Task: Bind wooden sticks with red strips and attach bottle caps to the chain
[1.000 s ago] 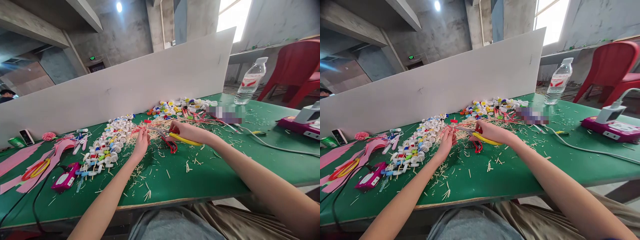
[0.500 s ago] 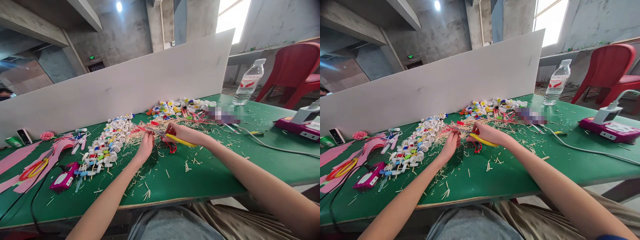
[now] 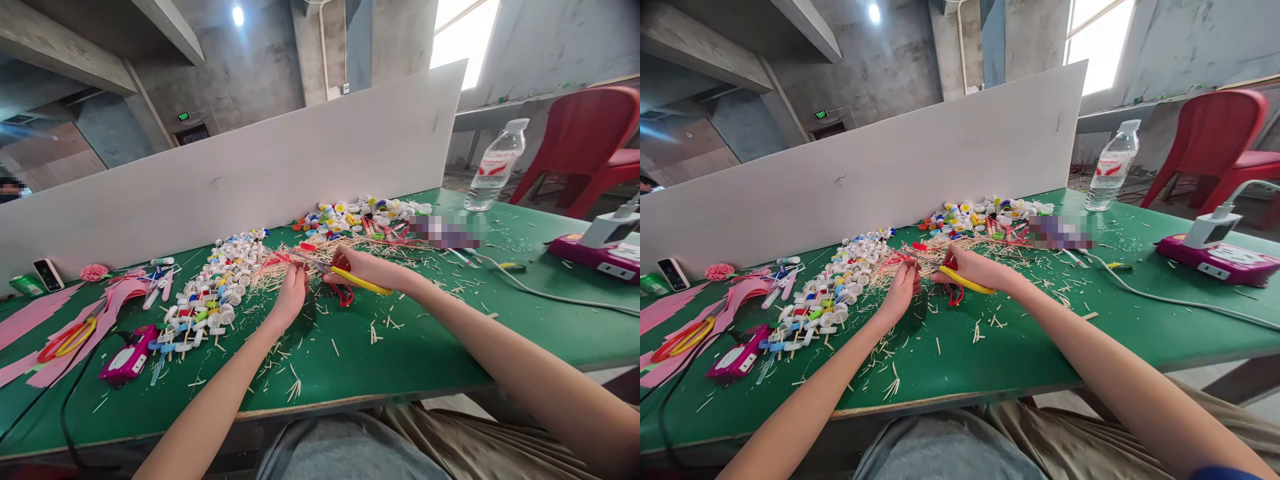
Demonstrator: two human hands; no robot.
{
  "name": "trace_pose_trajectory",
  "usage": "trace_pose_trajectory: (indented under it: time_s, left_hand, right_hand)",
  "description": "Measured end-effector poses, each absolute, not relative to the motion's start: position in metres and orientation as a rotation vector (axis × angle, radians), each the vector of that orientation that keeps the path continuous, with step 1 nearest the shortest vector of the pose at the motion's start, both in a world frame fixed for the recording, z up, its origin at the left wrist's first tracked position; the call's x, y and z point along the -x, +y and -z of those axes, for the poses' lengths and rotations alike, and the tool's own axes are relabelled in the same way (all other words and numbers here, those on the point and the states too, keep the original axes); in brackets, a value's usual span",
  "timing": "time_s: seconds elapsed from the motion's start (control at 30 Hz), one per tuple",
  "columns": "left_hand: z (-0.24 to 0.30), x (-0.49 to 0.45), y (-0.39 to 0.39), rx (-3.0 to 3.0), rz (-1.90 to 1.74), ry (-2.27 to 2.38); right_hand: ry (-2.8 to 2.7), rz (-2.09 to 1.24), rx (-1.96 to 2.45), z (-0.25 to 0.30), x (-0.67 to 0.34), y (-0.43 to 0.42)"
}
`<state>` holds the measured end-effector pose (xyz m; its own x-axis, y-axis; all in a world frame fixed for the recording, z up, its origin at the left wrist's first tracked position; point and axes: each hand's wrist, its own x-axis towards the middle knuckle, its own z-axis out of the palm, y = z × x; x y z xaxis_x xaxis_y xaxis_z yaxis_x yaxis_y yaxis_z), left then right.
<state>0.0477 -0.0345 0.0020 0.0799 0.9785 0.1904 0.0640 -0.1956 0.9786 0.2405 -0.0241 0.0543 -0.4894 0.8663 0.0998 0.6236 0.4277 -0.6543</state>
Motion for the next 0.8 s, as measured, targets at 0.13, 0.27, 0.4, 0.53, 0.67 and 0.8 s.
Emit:
trace_pose_trajectory:
  time_s: [0.13,0.27,0.4,0.53,0.67,0.8]
  left_hand:
    - [0.0,-0.047,-0.032,-1.468,-1.267,1.083]
    - [0.003,-0.045,-0.029,-1.478,-1.272,1.063]
    - [0.005,-0.042,-0.027,-1.53,-1.266,1.098]
    - [0.007,-0.038,-0.025,-1.646,-1.24,1.207]
    - [0.01,-0.035,-0.023,-1.752,-1.233,1.257]
    - [0.01,-0.032,-0.025,-1.852,-1.214,1.283]
  right_hand:
    - [-2.273,-0.773,1.274,-0.054,-0.241,-0.024]
    - [-2.271,-0.766,1.27,-0.052,-0.241,-0.022]
    - [-2.277,-0.728,1.288,-0.048,-0.242,-0.02]
    - [-2.317,-0.575,1.41,-0.04,-0.244,-0.013]
    - [-2.391,-0.432,1.443,-0.035,-0.245,-0.011]
    - [-2.432,-0.365,1.391,-0.037,-0.238,-0.018]
